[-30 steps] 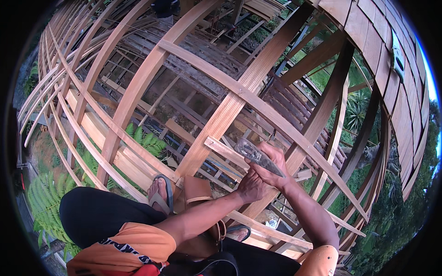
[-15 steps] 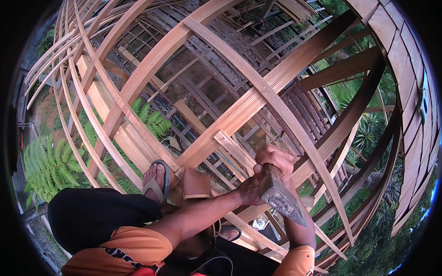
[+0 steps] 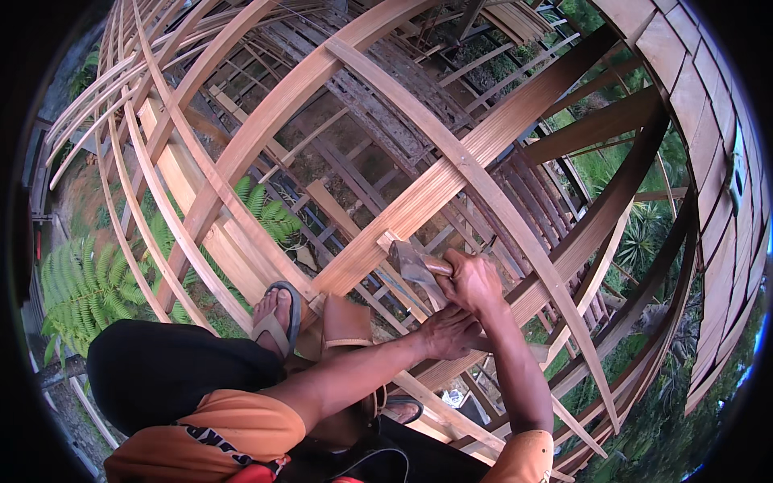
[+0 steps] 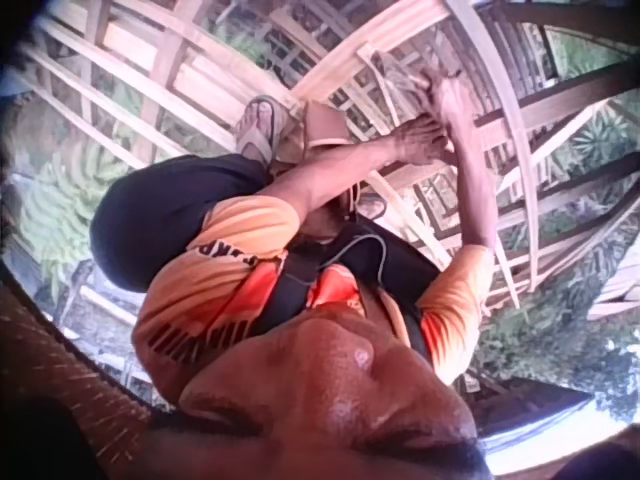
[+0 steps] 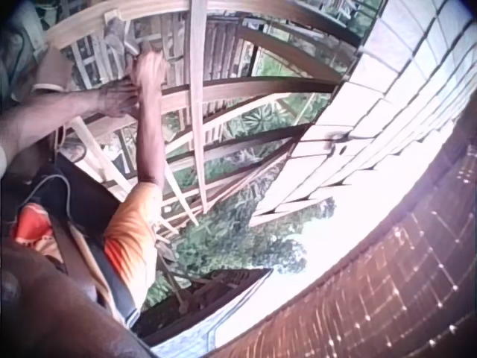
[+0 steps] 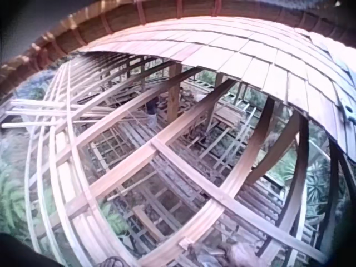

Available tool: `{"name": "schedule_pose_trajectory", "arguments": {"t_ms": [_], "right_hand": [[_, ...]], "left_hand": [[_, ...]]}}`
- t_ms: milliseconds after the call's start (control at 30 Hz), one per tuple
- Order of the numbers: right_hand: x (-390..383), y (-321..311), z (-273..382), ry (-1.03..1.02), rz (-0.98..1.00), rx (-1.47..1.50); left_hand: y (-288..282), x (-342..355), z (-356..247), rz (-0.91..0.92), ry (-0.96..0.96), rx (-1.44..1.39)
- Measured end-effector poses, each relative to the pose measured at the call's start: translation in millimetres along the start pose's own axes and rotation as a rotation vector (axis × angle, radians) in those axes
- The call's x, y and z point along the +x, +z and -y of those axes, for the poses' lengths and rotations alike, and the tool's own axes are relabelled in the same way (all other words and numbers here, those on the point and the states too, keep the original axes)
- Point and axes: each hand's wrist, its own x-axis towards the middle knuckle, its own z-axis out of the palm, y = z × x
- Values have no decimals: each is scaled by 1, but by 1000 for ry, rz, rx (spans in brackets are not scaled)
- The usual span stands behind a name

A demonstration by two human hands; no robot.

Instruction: The person aligns a wooden tile against the roof frame, marks it with a pink pencil, and then uses a hammer to secure it to the wooden slats.

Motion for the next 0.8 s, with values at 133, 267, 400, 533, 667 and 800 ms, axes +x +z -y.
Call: {"name": "schedule_pose_trajectory", "arguments": {"t_ms": [133,267,400,533,667,800], "right_hand": [[-3,-6,17,47,-51,147],[-30,-34,45,4,-441,676],[-57,-102,92,-354,-951,1116],[-84,-80,112,-301,-1250,1071],[-87,22,133,86,-780,1330],[-66,84,135,377,-507,818]], "left_hand": [[-16,-7,-5,-11,29,164],[-32,-6,-11,-164,-10,134],[-96,22,-14,258,-111,-49],[-220,80,19,540,-127,12],[-325,141,58,405,-91,252],[-378,139,123,-37,-257,208]]}}
